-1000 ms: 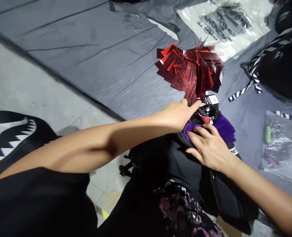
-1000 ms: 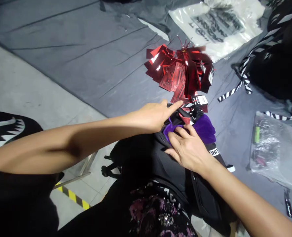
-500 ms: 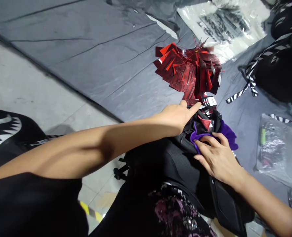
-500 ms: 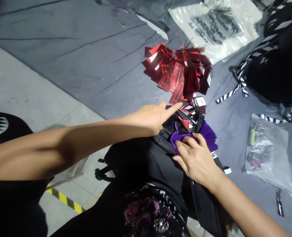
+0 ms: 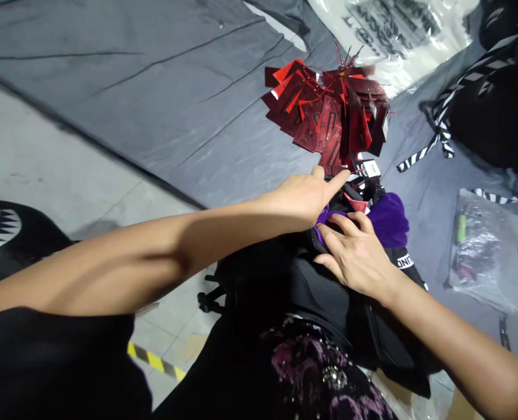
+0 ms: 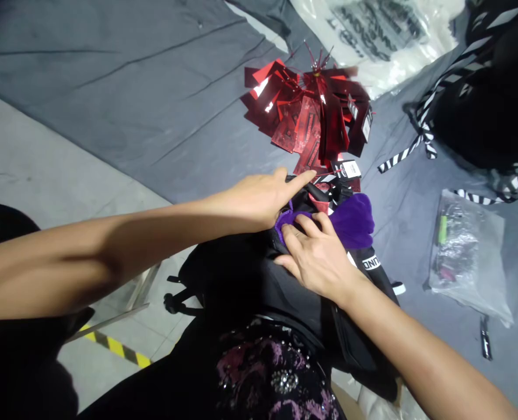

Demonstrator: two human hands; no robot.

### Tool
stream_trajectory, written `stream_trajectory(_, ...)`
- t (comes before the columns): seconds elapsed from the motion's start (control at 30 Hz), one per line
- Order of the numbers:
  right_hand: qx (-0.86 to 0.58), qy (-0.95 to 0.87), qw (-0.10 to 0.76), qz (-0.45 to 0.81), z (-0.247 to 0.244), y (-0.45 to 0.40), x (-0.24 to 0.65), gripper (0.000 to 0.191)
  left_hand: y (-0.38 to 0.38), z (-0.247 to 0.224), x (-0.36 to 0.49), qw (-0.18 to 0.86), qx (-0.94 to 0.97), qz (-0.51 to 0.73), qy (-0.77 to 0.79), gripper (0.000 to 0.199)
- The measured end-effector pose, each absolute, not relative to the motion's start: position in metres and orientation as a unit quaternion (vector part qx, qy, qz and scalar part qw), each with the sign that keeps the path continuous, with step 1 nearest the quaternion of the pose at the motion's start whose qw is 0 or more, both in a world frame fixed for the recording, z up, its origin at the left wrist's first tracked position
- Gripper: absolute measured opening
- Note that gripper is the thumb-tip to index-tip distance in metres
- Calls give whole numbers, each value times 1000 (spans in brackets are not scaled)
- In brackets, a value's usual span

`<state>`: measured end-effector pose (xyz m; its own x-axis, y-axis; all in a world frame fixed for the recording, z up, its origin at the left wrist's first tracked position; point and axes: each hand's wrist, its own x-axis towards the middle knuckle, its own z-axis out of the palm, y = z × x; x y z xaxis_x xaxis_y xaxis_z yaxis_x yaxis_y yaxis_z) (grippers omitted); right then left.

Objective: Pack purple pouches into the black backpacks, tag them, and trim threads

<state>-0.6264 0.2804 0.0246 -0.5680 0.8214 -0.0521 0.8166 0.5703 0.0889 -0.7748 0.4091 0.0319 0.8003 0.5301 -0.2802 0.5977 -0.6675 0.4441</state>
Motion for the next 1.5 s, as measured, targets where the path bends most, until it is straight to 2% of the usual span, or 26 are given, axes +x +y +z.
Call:
stream_trajectory(0.33,450,891,46,41,23,286,-623,46,408,33,-773,259,913,-69,308,86)
stream_trajectory(0.5,426,902,45,44,26,290,-622,52,409,32,-774,257,913,-68,308,88)
stream_trajectory(0.8,410,910,66,24,27,296,-617,51,410,27,-775,257,917,-55,301,91)
stream_trajectory(1.33,418,905,69,27,26,297,-615,43,409,28,-775,257,916,-47,305,85)
stream_trajectory(1.5,463,884,64,23,34,266,-592,32,411,30,-777,299,900,-54,311,87)
